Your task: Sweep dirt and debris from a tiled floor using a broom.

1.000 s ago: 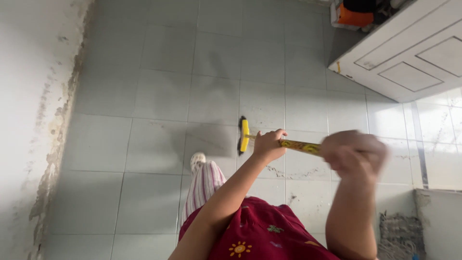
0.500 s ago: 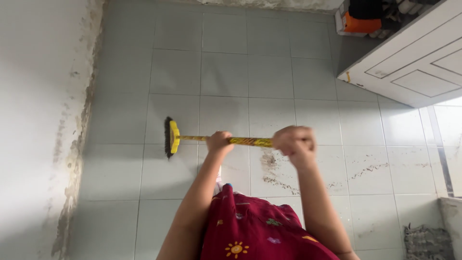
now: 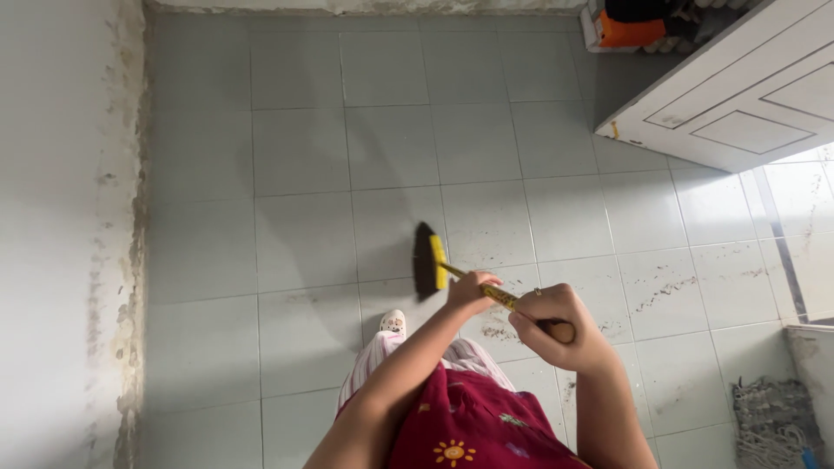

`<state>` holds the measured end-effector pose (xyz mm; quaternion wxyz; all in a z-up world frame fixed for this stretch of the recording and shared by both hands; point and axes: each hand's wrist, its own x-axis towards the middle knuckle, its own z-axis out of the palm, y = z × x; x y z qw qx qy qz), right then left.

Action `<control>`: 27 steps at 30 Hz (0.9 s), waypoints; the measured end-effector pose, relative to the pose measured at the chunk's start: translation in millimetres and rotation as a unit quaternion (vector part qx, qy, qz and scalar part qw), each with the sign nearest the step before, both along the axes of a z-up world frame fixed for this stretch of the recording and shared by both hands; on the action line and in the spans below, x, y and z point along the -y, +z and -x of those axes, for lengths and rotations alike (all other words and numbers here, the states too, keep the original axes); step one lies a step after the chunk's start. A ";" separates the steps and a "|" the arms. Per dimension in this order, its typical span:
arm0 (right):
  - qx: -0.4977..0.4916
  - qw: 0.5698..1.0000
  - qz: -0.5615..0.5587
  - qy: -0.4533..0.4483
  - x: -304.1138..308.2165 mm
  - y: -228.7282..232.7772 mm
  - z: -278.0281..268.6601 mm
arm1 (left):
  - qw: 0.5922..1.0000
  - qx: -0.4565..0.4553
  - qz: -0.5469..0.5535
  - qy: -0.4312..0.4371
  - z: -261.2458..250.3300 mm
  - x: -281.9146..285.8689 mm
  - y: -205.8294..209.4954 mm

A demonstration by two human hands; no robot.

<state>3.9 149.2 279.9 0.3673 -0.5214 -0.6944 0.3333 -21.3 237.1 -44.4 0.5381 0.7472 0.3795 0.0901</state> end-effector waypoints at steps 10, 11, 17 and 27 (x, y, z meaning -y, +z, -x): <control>0.010 0.998 -0.053 0.018 -19.9 59.9 -28.1 | 0.998 0.012 -0.058 -0.035 5.5 -23.0 136.3; -0.074 0.991 -0.099 0.054 -23.5 62.5 -37.5 | 0.997 0.013 -0.070 -0.035 7.8 -27.4 141.6; -0.299 0.932 -0.179 0.096 -74.1 47.5 -82.5 | 0.995 -0.077 -0.066 0.016 42.4 -83.5 167.6; -0.269 0.961 -0.052 0.044 -121.8 -67.8 -70.4 | 0.968 -0.171 -0.098 0.153 58.4 -150.2 14.1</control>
